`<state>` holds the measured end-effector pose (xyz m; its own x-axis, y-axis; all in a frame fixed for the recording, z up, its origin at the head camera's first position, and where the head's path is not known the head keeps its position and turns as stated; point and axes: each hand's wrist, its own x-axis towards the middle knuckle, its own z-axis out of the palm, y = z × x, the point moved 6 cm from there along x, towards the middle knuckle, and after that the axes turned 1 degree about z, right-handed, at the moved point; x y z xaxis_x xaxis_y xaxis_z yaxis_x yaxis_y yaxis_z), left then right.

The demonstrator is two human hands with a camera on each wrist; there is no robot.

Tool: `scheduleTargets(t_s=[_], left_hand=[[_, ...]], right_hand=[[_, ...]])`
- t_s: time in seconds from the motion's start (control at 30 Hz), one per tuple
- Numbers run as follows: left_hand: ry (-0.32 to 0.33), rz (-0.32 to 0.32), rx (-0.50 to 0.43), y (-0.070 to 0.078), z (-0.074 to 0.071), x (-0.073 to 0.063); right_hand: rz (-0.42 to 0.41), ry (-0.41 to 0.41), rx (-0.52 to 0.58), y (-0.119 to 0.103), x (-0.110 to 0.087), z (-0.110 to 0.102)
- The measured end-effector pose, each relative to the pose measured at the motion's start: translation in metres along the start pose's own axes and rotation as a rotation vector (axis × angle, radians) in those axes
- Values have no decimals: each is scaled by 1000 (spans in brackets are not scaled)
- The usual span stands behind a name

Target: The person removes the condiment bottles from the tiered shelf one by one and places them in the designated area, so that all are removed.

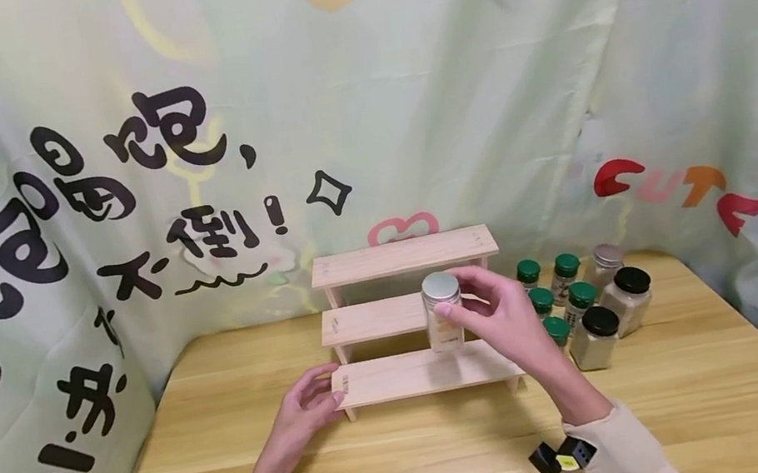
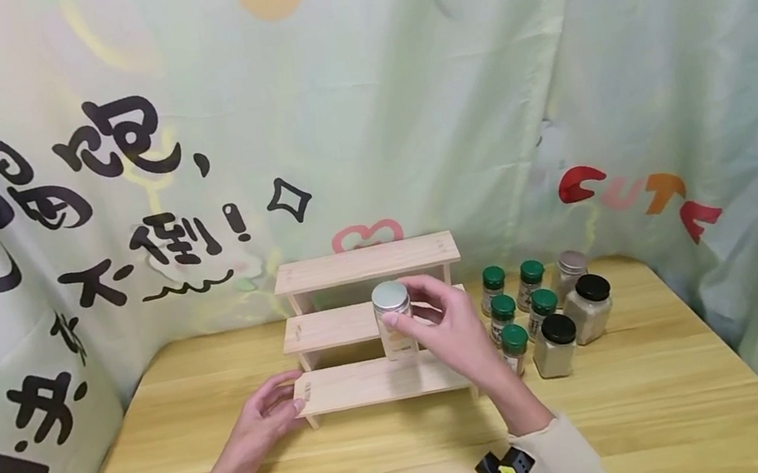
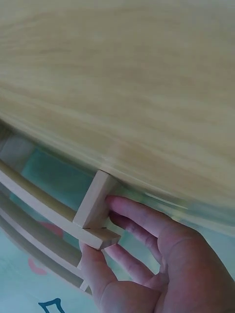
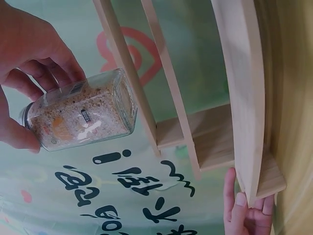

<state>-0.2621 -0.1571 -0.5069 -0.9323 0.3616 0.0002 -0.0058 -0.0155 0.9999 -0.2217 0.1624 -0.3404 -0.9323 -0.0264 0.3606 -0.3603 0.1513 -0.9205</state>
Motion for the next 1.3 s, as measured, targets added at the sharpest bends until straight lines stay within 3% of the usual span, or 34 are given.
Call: scheduleTargets(t_s=[0.23, 0.53, 0.83, 1.17, 1.3], left_hand=[[-26, -9, 5, 1, 0, 2], [-1, -26, -17, 0, 0, 2], [16, -25, -29, -1, -1, 1], [6, -13, -56, 1, 1, 0], [4, -5, -57, 1, 0, -1]], right_hand=[[-2, 15, -3, 5, -12, -13], [-29, 41, 2, 3, -29, -28], [-30, 68, -74, -1, -43, -47], [-36, 87, 2, -7, -60, -69], [-30, 97, -14, -2, -65, -76]])
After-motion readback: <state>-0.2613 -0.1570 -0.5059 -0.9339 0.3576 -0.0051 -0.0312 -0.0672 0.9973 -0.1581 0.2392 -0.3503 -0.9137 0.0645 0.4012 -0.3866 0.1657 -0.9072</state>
